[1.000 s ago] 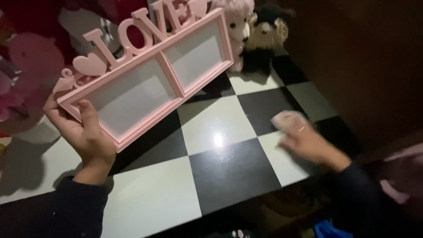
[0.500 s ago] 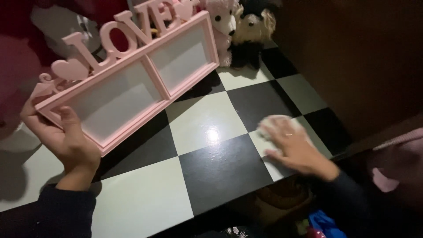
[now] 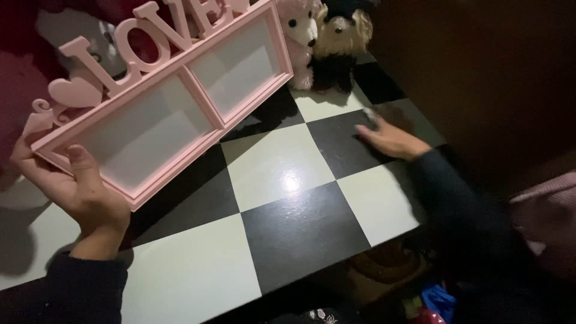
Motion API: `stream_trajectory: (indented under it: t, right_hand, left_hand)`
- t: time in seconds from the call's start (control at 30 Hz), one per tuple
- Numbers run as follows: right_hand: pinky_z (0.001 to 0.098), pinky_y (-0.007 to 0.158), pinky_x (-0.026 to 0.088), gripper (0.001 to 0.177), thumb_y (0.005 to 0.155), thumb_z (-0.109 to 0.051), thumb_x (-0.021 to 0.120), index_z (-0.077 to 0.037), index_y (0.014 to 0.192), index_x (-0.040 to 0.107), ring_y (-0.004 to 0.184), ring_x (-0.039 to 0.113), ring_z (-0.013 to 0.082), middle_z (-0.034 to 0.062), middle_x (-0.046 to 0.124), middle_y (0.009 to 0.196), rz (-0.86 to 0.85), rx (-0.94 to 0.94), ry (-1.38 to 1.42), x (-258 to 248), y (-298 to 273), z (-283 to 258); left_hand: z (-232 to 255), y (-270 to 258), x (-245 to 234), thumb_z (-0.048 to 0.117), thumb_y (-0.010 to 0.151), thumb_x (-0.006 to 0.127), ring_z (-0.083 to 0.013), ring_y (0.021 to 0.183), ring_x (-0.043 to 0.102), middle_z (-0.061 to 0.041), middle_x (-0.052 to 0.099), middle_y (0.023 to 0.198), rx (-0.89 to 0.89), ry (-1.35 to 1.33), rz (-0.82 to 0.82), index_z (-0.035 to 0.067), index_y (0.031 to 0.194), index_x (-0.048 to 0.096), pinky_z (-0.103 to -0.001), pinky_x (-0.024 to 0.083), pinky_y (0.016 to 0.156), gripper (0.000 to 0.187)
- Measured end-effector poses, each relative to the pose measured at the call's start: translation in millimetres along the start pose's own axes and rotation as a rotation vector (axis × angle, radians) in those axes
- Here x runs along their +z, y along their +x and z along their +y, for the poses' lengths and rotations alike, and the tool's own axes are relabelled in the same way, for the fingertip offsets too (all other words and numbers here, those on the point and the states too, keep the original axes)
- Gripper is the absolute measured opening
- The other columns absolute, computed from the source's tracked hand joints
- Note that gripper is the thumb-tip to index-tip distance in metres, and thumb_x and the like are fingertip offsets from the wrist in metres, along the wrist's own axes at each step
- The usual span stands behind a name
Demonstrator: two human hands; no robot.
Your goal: Organizing plush toys on a shelf and wiping surfaces with a cloth.
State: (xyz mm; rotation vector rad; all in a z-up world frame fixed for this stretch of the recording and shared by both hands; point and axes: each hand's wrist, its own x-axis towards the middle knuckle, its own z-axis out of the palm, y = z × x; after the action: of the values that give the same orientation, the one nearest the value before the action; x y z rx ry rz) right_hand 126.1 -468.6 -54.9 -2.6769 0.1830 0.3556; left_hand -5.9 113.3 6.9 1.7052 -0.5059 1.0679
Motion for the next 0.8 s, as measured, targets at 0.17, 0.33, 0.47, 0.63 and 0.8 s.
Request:
stream_trajectory:
  t: [0.17,0.33,0.47,0.63,0.8]
  right_hand:
    - [0.0605,0.123,0.024,0.088,0.096,-0.076,0.043,-0.01,0.155,0.038,0.155,0.022,0.041,0.0241,0.03,0.163,0.212,-0.597,-0.498,42,-53,-124]
    - [0.0726,0.109,0.019,0.091,0.092,-0.073,0.048,-0.015,0.16,0.033,0.151,0.012,0.0444,0.0215,0.02,0.166,0.089,-0.827,-0.385,50,-102,-140]
    - [0.0676,0.116,0.024,0.082,0.093,-0.072,0.044,-0.022,0.157,0.037,0.153,0.023,0.0376,0.0147,0.029,0.165,0.173,-0.514,-0.435,33,-39,-104]
    - [0.0716,0.104,0.022,0.086,0.092,-0.07,0.05,-0.011,0.153,0.038,0.143,0.023,0.0471,0.0243,0.028,0.159,0.279,-0.525,-0.345,54,-30,-156]
    - [0.06,0.119,0.026,0.083,0.092,-0.079,0.042,-0.01,0.136,0.053,0.151,0.031,0.0416,0.0203,0.043,0.156,0.213,-0.964,-0.367,90,-92,-240]
  left_hand:
    - [-4,-4,-2,0.036,0.128,0.05,-0.0199,0.137,0.046,-0.011,0.043,0.149,-0.038,0.051,0.017,0.007,0.153,0.027,-0.037,0.037,0.125,0.044]
    - [-6,-2,-6,0.035,0.124,0.049,-0.0212,0.139,0.048,-0.011,0.042,0.144,-0.006,0.233,0.021,0.006,0.152,0.028,-0.038,0.039,0.121,0.044]
    - [5,0,0,0.037,0.126,0.052,-0.019,0.132,0.046,-0.009,0.043,0.145,-0.067,0.042,0.077,0.006,0.151,0.031,-0.037,0.037,0.121,0.045]
    - [6,-2,-3,0.037,0.124,0.054,-0.0208,0.142,0.042,-0.011,0.04,0.152,0.004,-0.061,0.133,0.007,0.151,0.03,-0.037,0.033,0.128,0.047]
    - [26,8,4,0.04,0.121,0.051,-0.023,0.142,0.043,-0.014,0.041,0.146,-0.09,-0.128,0.234,0.003,0.149,0.031,-0.038,0.032,0.125,0.051]
